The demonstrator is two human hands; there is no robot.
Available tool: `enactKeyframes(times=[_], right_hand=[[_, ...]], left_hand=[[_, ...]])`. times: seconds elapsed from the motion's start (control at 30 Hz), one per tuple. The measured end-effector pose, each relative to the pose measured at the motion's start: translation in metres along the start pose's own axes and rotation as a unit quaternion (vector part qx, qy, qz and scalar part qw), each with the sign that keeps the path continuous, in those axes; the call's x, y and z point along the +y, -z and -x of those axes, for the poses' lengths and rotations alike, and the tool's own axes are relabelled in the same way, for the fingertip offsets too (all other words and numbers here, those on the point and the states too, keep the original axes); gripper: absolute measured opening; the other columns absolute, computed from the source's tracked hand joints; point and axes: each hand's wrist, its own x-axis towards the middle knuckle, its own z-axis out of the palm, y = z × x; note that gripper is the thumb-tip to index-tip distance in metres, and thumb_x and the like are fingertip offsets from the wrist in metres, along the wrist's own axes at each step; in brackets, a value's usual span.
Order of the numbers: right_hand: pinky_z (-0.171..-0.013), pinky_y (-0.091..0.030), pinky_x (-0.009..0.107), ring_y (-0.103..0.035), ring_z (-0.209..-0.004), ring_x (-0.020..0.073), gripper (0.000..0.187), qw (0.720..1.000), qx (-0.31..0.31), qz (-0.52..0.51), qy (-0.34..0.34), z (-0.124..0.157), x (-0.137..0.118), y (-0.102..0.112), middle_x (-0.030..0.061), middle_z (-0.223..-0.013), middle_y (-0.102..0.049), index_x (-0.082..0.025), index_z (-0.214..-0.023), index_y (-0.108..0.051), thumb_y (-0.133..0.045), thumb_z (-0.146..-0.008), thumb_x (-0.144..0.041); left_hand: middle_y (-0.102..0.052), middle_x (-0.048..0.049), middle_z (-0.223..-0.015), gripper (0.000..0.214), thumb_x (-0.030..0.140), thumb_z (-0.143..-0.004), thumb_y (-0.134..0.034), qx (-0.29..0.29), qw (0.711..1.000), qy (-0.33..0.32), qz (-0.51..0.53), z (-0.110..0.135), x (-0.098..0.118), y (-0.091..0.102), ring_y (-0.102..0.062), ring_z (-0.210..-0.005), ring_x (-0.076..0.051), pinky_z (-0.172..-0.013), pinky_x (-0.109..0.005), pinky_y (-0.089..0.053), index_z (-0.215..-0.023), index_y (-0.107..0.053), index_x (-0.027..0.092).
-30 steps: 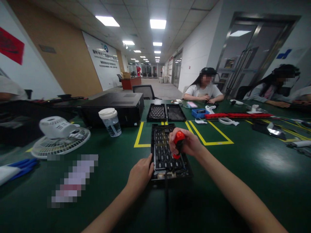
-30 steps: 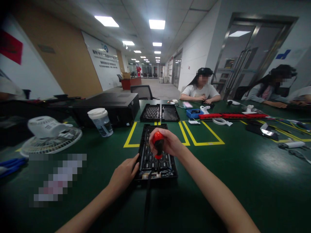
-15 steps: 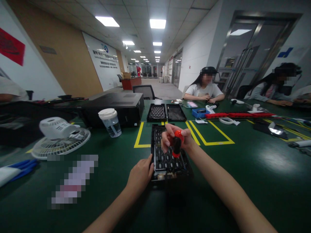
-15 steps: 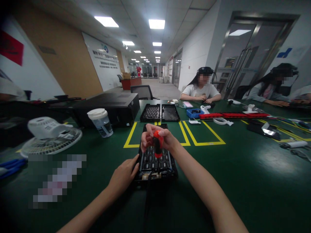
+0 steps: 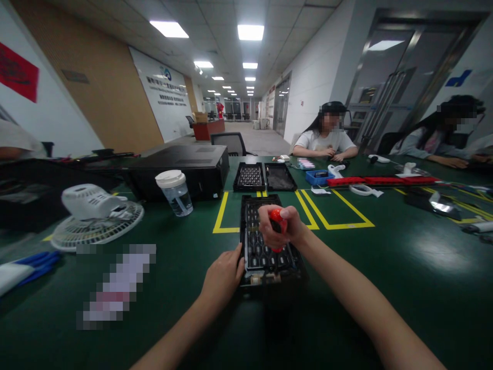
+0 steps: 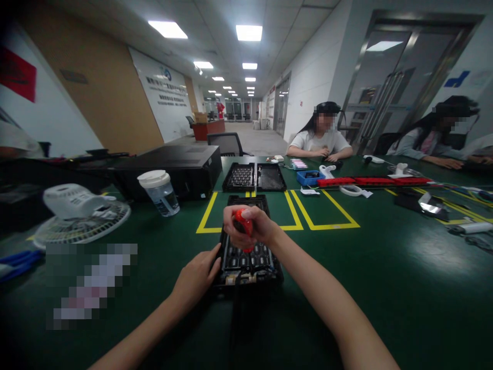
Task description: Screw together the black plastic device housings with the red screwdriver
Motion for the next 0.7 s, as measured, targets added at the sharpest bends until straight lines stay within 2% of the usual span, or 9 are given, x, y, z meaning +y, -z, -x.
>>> enactKeyframes(times=[0.2, 0.53, 0.7], right_hand=[[-0.026, -0.029, 0.017, -0.032, -0.024, 0.0052, 0.030, 0.999, 0.027, 0.031, 0.009, 0.000, 0.004, -0.008, -0.0040, -0.039, -0.046, -0.013, -0.064, -0.057, -0.049, -0.068, -0.040], [-0.026, -0.028, 0.017, -0.031, -0.024, 0.0055, 0.030, 0.994, 0.085, 0.064, 0.023, 0.003, 0.006, -0.015, -0.0033, -0.038, -0.046, -0.012, -0.061, -0.057, -0.046, -0.069, -0.039], [-0.026, -0.027, 0.017, -0.032, -0.024, 0.0056, 0.029, 0.986, 0.139, 0.090, 0.022, 0.005, 0.004, -0.017, -0.0032, -0.038, -0.047, -0.012, -0.060, -0.056, -0.047, -0.067, -0.039]], left_hand=[[-0.060, -0.0088, -0.107, 0.041, 0.030, -0.090, -0.031, -0.004, 1.000, 0.003, 0.008, 0.000, 0.001, 0.001, -0.055, -0.096, -0.018, -0.078, -0.028, -0.043, -0.129, -0.040, 0.018], [-0.060, -0.0081, -0.107, 0.041, 0.030, -0.090, -0.031, -0.004, 1.000, 0.004, 0.009, 0.000, 0.001, 0.001, -0.056, -0.095, -0.018, -0.079, -0.028, -0.043, -0.128, -0.041, 0.018], [-0.060, -0.0089, -0.108, 0.041, 0.029, -0.090, -0.032, -0.002, 1.000, 0.005, 0.017, 0.000, 0.001, 0.000, -0.055, -0.097, -0.017, -0.081, -0.028, -0.042, -0.128, -0.042, 0.018]])
